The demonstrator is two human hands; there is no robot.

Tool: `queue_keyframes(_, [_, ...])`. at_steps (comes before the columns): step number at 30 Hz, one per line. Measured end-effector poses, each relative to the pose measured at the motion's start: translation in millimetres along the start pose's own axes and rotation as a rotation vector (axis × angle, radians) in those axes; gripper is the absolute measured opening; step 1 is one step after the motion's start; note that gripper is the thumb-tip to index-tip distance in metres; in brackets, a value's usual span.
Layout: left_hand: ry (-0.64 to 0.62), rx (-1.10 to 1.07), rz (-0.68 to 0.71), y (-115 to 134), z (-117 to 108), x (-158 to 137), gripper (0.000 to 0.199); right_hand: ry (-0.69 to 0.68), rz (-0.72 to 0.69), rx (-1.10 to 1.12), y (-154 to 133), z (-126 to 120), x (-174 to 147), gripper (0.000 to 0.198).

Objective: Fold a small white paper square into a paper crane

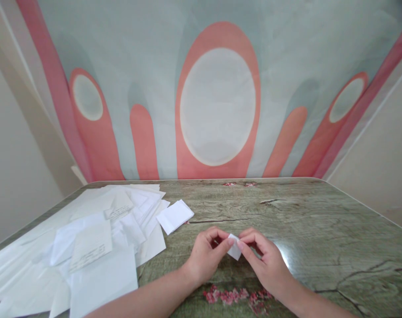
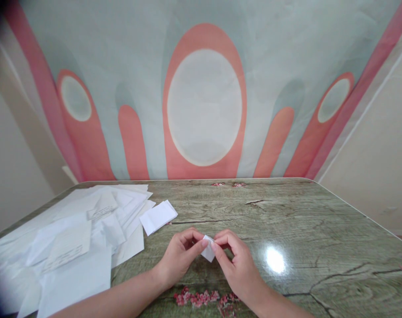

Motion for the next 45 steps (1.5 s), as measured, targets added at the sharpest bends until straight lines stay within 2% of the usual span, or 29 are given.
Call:
queue_keyframes(10, [-0.041, -0.078, -0.021, -0.1, 0.7, 0.2, 0.027, -0.088, 0.078, 0.056, -0.7, 2.1, 0.2, 0.019])
queue_keyframes(17, [-0.022, -0.187, -0.107, -1.5, 2.3, 1.4, 0.027, -0.094, 0.099, 0.069, 4.0, 4.5, -0.2, 0.02])
queue_keyframes(23, [0.009, -0.443, -0.189, -1.0, 0.5, 4.1, 0.027, -0.114, 0.15, 0.103, -0.3, 0.4, 0.9, 0.021])
queue_keyframes(28, [-0.048, -0.819, -0.315, -5.2, 2.6, 6.1, 0.023, -0.081, 0.073, 0.15, -11.1, -3.6, -1.0, 0.02])
queue_keyframes(31, [-0.083, -0.929, -0.389, -5.2, 4.6, 5.7, 0.019, -0.052, 0.03, 0.136, -13.6, -3.5, -6.0, 0.017])
queue_keyframes(35, [-0.075, -0.949, -0.432, -4.8, 4.6, 4.6, 0.017, -0.026, 0.015, 0.07, -14.8, -1.9, -12.3, 0.018])
queue_keyframes(39, [-0.09, -0.908, -0.394, -4.5, 7.4, 2.6, 0.021, -0.073, 0.074, -0.015, -17.0, 2.4, -12.1, 0.031])
queue_keyframes(45, [-0.047, -0.728, -0.257, -2.5, 11.0, -3.5, 0.025, -0.081, 0.118, -0.078, -18.0, 3.8, -7.4, 0.018])
Point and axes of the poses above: each hand's wrist, its own x-axis towards the middle knuckle, its own z-axis out of the palm, y = z × x, the point moved 4 cm from there along x, towards the middle knuckle, and after that the axes turned 14 degrees about -x, right-handed, at the moved point
